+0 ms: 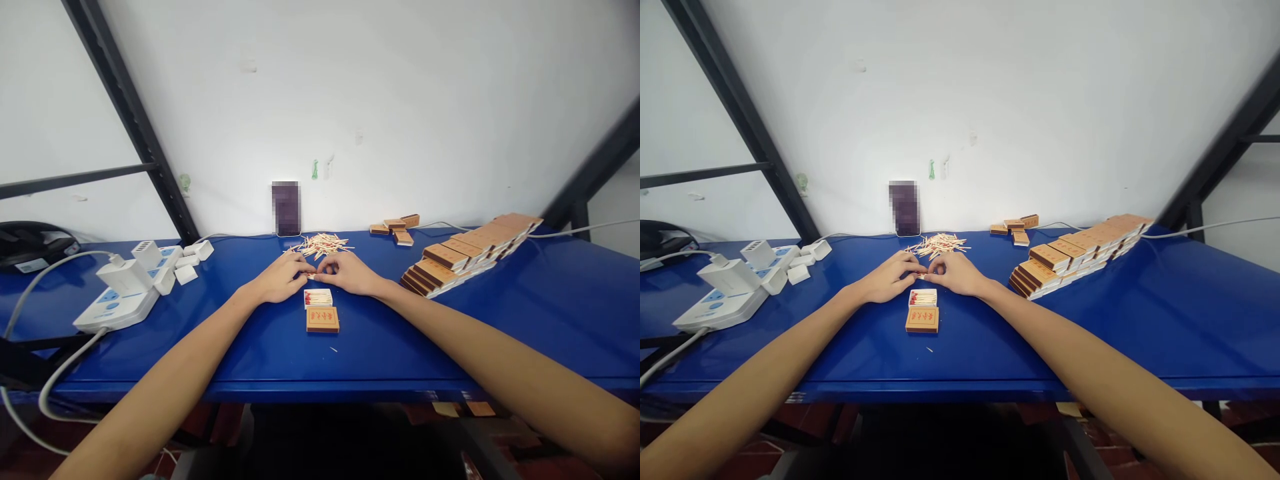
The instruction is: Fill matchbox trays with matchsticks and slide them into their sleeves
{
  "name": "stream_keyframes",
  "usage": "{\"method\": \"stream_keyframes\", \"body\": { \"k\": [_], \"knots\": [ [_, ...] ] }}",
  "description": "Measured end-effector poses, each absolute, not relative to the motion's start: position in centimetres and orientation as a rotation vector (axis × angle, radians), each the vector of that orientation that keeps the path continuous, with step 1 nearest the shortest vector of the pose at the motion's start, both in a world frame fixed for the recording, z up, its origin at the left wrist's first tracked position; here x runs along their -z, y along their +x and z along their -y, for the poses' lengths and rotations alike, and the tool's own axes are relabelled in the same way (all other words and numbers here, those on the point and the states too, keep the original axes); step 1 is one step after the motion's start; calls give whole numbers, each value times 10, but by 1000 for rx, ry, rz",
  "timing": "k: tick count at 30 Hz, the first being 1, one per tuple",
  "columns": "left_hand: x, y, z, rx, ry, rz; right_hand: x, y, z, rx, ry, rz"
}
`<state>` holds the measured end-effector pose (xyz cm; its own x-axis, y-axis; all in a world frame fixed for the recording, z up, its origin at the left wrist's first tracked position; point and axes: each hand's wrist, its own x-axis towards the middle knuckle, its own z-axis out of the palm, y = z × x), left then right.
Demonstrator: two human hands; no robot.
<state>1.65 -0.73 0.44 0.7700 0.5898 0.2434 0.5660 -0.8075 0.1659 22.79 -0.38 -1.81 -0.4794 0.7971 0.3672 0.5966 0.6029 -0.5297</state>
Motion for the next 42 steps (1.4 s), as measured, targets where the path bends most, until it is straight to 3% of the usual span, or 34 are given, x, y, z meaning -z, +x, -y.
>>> {"method": "stream_keyframes", "body": {
  "k": [15,36,42],
  "knots": [
    [2,7,-7,-694,2852,-985,20,231,10,-265,-934,2341],
    [0,8,-2,-592,2840,-1000,18,231,12,-319,-933,2299],
    [-4,12,1,-757,2721,-1256,18,229,11,-280,-1043,2205]
  ]
}}
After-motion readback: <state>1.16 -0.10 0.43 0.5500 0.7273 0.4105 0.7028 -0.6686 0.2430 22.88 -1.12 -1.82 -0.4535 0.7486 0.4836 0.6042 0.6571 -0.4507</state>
